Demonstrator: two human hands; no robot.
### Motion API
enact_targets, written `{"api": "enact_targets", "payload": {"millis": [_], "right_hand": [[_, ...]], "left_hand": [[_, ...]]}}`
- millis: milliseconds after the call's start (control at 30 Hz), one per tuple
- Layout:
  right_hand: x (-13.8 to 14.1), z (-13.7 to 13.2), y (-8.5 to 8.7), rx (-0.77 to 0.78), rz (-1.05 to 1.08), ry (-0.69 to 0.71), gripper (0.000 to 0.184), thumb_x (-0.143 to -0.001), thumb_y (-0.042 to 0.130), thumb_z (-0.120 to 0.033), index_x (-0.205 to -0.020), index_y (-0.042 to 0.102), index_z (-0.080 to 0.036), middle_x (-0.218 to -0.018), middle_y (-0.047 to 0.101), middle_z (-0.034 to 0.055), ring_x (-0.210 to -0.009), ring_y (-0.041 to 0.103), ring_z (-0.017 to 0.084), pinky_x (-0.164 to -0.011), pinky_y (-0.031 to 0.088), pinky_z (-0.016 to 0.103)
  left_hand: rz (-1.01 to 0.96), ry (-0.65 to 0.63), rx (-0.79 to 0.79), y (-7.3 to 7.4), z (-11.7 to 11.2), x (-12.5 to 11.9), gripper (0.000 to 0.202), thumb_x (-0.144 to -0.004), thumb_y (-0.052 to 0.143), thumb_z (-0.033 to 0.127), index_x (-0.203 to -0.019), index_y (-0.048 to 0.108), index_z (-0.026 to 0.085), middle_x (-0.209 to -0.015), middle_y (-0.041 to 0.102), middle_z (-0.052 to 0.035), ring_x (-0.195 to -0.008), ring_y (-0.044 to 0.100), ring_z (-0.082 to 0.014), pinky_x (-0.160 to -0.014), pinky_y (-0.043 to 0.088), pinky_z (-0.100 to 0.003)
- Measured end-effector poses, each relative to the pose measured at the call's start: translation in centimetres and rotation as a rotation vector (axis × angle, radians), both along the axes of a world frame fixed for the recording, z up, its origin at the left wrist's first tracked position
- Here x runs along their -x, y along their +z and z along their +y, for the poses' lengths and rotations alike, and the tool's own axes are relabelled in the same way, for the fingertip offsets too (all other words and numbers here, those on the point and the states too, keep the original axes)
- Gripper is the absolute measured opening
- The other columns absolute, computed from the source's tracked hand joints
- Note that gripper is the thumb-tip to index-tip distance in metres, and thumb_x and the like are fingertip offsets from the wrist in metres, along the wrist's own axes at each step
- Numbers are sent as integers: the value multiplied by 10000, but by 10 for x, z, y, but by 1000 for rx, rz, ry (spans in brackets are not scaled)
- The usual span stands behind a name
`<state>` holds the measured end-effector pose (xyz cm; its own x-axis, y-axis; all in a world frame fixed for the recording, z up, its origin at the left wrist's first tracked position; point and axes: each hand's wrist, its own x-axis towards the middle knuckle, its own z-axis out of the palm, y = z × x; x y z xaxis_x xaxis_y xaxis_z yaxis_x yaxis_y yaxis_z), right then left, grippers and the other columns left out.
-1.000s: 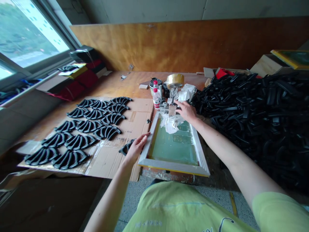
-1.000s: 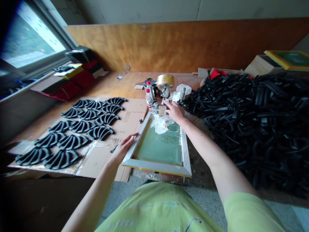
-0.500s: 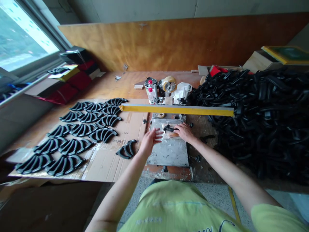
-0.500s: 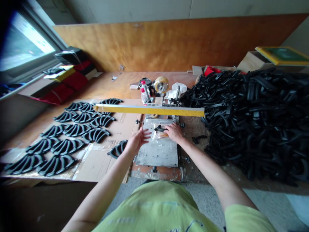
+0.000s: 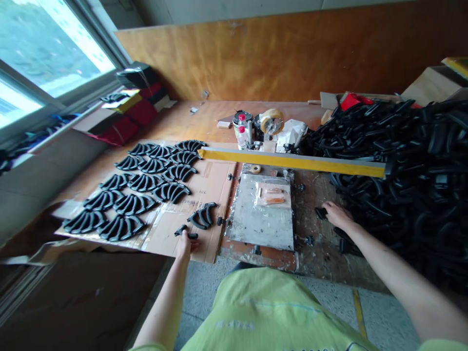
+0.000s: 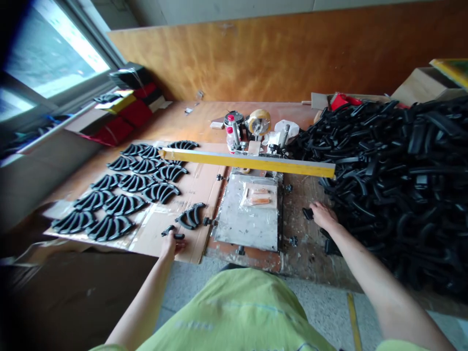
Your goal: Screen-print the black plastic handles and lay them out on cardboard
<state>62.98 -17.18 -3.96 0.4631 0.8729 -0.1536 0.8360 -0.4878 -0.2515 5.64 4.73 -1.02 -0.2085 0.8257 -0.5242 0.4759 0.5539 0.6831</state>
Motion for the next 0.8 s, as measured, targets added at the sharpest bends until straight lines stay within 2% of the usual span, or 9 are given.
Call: {"api": "enact_targets", "payload": {"millis": [100,167,233,300,400,467,600,667,800], "right_hand": [[2,5,2,10,30,-136,144,-759,610,-208,-902,616,-233,-826,650,99,-766,613,254,-688,454,361],[23,25,18,-152,48,-183,96,-799,595,-281,-877,580,-227,-745,609,57,-695,579,228,-661,445,342],[51,55,37,-390,69,-71,57,-830,568,-275,-823,558,-220,-798,598,47,-739,570,206,-711,455,325],[82,86,52,-552,105,151,76,-862,544,-245,-801,570,-207,-923,601,70,-856,574,205,-789,462,328],[121,120,58,-592,154,439,196,-880,485,-117,-973,637,-197,-1069,614,89,-999,559,211,-884,457,353],[138,132,53,-567,167,538,326,-872,466,-58,-1107,646,-195,-1085,637,91,-1040,544,214,-912,456,366],[153,139,38,-538,139,539,353,-884,461,-69,-1142,679,-173,-1065,656,118,-1048,531,240,-906,475,403],[158,138,36,-546,119,518,370,-884,454,-68,-1168,672,-161,-1101,644,135,-1090,518,251,-942,463,430],[155,133,45,-515,114,537,380,-870,465,-66,-1183,664,-148,-1155,637,130,-1193,489,243,-1028,415,429]], "left_hand": [[68,-41,73,-2,6,5,570,-877,294,568,-618,613,172,-497,611,-144,-469,587,-236,-456,476,-329],[130,-96,112,3,13,1,537,-866,346,557,-561,584,184,-444,577,-131,-408,543,-226,-415,432,-320],[202,-159,138,13,23,-3,487,-836,429,542,-535,565,184,-364,511,-102,-328,469,-211,-370,361,-304],[239,-225,121,28,36,-11,437,-801,504,532,-551,564,179,-324,467,-66,-294,424,-191,-361,315,-277],[194,-315,7,59,53,-40,420,-809,503,557,-670,592,170,-408,538,-32,-350,471,-160,-398,339,-240],[102,-381,-140,86,59,-70,440,-822,483,587,-779,613,169,-513,605,-20,-403,512,-140,-426,370,-225],[-278,-479,-509,148,54,-140,509,-827,505,623,-1037,614,172,-587,621,7,-417,509,-99,-432,374,-193],[-511,-487,-598,174,46,-172,538,-854,465,637,-1085,595,168,-600,617,7,-431,507,-87,-448,389,-187],[-739,-485,-631,201,29,-208,590,-906,339,641,-993,632,136,-553,570,0,-445,499,-93,-462,397,-195]]}}
